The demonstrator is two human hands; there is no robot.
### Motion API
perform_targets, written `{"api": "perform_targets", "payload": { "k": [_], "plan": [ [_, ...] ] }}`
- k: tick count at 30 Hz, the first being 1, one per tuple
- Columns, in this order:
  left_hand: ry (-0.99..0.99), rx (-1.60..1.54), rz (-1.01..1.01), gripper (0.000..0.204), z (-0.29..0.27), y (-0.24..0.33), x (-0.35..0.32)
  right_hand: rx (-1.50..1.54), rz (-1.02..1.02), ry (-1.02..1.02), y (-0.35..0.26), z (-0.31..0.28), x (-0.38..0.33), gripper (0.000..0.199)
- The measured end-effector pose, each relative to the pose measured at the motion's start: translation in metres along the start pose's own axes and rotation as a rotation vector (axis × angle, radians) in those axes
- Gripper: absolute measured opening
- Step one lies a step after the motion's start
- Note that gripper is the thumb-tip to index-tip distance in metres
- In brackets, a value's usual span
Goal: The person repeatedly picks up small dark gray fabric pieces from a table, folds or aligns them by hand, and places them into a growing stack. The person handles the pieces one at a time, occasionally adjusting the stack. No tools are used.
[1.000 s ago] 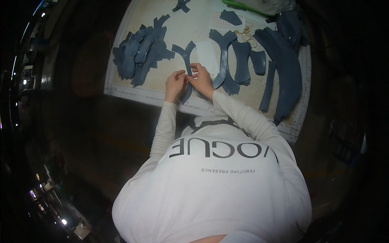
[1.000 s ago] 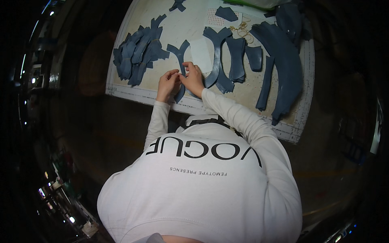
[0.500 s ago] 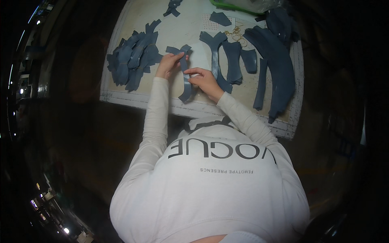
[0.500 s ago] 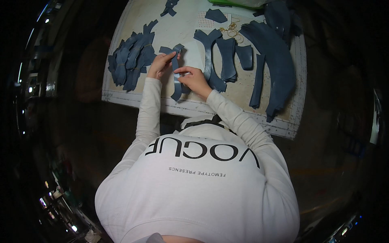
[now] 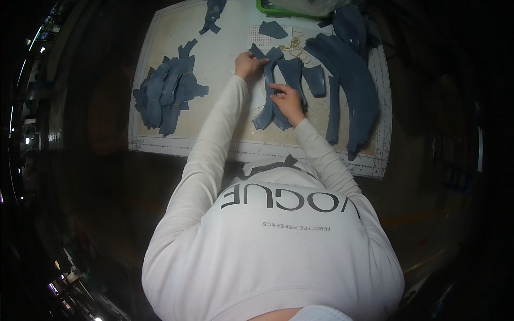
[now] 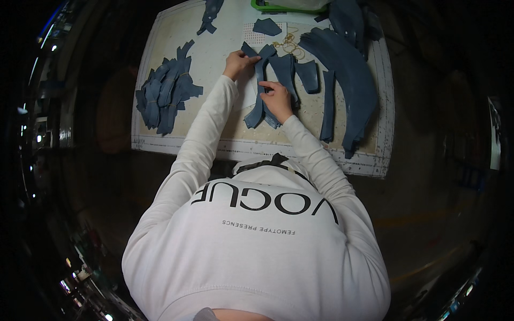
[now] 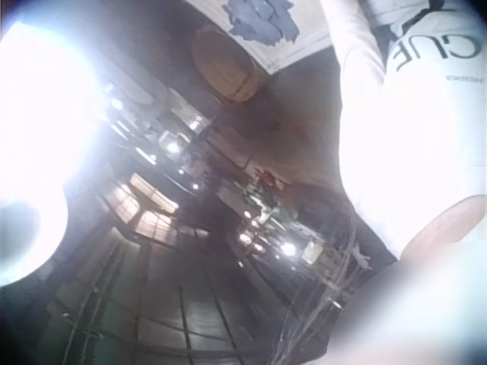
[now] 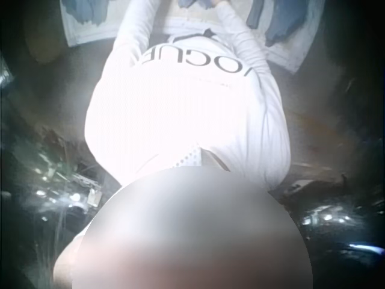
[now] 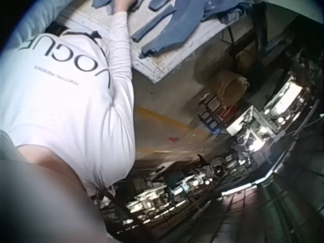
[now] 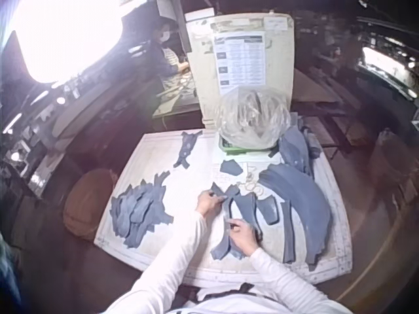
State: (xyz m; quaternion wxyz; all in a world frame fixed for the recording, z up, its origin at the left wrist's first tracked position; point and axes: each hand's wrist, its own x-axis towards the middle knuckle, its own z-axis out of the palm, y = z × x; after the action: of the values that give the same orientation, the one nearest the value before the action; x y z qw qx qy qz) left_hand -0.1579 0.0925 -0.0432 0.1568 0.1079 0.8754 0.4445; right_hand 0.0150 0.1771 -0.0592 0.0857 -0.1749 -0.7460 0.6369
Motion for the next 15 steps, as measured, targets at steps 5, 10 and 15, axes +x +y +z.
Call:
{"api": "perform_targets", "payload": {
  "k": [5,10,15],
  "plan": [
    [0.149,-0.01,0.046,0.033,-0.006,-0.006,-0.02,-0.035,-0.055,0.042,-0.007,-0.001,-0.002,0.037],
    [0.001,0.274,0.204,0.029,-0.017,-0.017,-0.057,-0.49,-0.284,0.164,-0.012,-0.007,0.001,0.025],
    [-0.105,0.209,0.191,0.031,-0.005,-0.009,-0.087,-0.701,-0.314,-0.016,-0.011,-0.006,0.015,0.023]
  ]
}}
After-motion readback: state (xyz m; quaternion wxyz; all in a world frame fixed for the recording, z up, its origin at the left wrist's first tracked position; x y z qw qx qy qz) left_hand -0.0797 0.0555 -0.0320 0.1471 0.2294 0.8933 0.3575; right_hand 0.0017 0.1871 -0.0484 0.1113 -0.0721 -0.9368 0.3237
